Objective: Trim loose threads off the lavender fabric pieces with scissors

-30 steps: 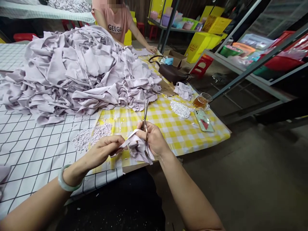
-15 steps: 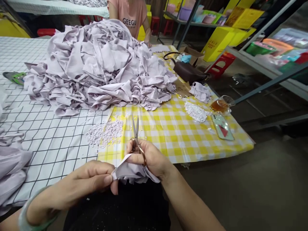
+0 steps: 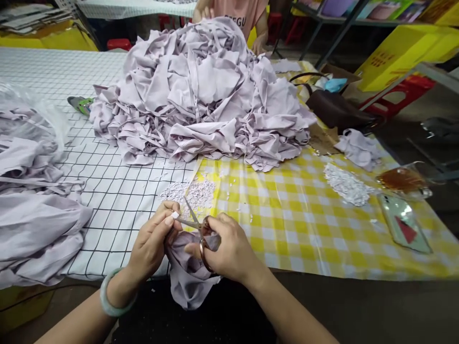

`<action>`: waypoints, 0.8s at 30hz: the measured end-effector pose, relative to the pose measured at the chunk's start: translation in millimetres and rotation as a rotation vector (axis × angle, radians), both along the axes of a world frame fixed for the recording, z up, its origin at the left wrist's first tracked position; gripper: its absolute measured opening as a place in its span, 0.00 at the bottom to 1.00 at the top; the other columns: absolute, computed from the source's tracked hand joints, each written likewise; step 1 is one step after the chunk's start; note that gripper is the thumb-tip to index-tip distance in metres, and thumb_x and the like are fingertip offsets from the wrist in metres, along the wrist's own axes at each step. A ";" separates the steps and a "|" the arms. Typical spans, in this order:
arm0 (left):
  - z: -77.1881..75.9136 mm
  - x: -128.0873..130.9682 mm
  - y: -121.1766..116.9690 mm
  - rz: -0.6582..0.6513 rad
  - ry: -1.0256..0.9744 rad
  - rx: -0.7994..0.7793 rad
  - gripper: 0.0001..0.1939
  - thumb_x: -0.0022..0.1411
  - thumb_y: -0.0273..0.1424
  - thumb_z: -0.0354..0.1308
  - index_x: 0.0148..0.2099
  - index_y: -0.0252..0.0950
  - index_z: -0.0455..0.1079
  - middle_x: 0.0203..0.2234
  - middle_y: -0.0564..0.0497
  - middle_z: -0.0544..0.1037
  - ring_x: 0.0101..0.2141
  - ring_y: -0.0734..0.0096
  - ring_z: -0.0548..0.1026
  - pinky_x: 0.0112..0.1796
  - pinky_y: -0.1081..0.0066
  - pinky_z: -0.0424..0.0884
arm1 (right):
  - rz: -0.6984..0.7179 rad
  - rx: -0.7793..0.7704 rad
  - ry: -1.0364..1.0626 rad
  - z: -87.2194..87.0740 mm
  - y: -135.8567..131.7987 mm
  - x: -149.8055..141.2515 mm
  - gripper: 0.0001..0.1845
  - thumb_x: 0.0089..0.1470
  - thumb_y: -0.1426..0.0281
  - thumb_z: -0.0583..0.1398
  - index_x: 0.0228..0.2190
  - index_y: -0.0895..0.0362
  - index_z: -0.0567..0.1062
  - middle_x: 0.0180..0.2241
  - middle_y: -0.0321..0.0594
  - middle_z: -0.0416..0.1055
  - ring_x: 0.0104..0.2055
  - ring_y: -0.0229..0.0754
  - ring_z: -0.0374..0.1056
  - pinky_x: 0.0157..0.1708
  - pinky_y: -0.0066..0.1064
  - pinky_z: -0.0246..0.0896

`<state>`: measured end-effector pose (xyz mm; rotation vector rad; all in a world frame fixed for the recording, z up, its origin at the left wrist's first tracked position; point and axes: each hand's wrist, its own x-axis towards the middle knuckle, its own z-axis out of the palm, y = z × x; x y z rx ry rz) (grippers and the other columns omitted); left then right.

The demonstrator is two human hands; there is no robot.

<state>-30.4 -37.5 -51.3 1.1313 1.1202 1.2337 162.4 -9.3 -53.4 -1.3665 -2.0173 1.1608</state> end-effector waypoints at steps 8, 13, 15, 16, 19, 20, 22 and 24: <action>-7.8 -2.6 7.3 -0.057 0.090 0.140 0.16 0.74 0.30 0.46 0.32 0.36 0.65 0.41 0.45 0.65 0.47 0.61 0.62 0.51 0.64 0.63 | 0.154 0.084 -0.066 1.0 6.9 -7.9 0.28 0.52 0.46 0.63 0.20 0.54 0.62 0.21 0.34 0.62 0.26 0.39 0.58 0.29 0.32 0.53; -8.5 -3.1 9.5 -0.087 0.108 0.162 0.17 0.75 0.32 0.45 0.32 0.36 0.66 0.42 0.45 0.64 0.47 0.61 0.62 0.50 0.63 0.64 | 0.157 0.084 -0.035 0.4 11.1 -9.8 0.27 0.52 0.48 0.64 0.20 0.55 0.64 0.20 0.33 0.63 0.25 0.37 0.59 0.30 0.32 0.53; -9.3 -2.6 10.0 -0.094 0.103 0.186 0.17 0.75 0.33 0.45 0.33 0.36 0.67 0.41 0.45 0.64 0.47 0.61 0.62 0.49 0.64 0.64 | 0.158 0.082 -0.030 0.6 12.5 -9.8 0.28 0.52 0.48 0.64 0.19 0.55 0.63 0.20 0.32 0.63 0.24 0.37 0.58 0.30 0.32 0.53; -9.9 -2.3 10.2 -0.097 0.099 0.191 0.17 0.75 0.33 0.45 0.34 0.36 0.68 0.41 0.45 0.64 0.47 0.61 0.62 0.49 0.64 0.64 | 0.158 0.080 -0.030 0.6 13.1 -9.7 0.28 0.52 0.48 0.64 0.19 0.55 0.63 0.19 0.32 0.63 0.24 0.37 0.58 0.30 0.32 0.53; -11.9 -1.5 10.6 -0.106 0.090 0.193 0.17 0.76 0.33 0.46 0.35 0.37 0.69 0.42 0.46 0.64 0.47 0.62 0.63 0.48 0.65 0.64 | 0.156 0.078 -0.035 0.6 14.1 -9.0 0.28 0.51 0.48 0.66 0.19 0.55 0.63 0.19 0.32 0.63 0.24 0.36 0.58 0.30 0.32 0.53; -12.5 -1.3 10.6 -0.109 0.090 0.195 0.17 0.76 0.33 0.46 0.35 0.37 0.69 0.42 0.46 0.64 0.47 0.62 0.63 0.48 0.65 0.64 | 0.155 0.079 -0.034 0.5 14.2 -8.8 0.28 0.51 0.49 0.66 0.19 0.55 0.63 0.19 0.32 0.63 0.24 0.36 0.58 0.30 0.32 0.53; -13.2 -1.0 10.6 -0.113 0.096 0.202 0.17 0.75 0.33 0.46 0.35 0.37 0.70 0.42 0.46 0.64 0.47 0.62 0.63 0.49 0.64 0.64 | 0.153 0.083 -0.026 0.3 14.2 -8.5 0.27 0.51 0.50 0.66 0.18 0.55 0.62 0.19 0.32 0.63 0.23 0.36 0.58 0.29 0.32 0.54; -13.5 -0.9 10.5 -0.115 0.109 0.210 0.17 0.76 0.33 0.46 0.35 0.37 0.70 0.41 0.46 0.65 0.48 0.61 0.63 0.50 0.63 0.63 | 0.147 0.087 -0.016 0.1 14.0 -8.4 0.27 0.52 0.51 0.65 0.18 0.55 0.62 0.18 0.32 0.63 0.23 0.36 0.57 0.29 0.32 0.54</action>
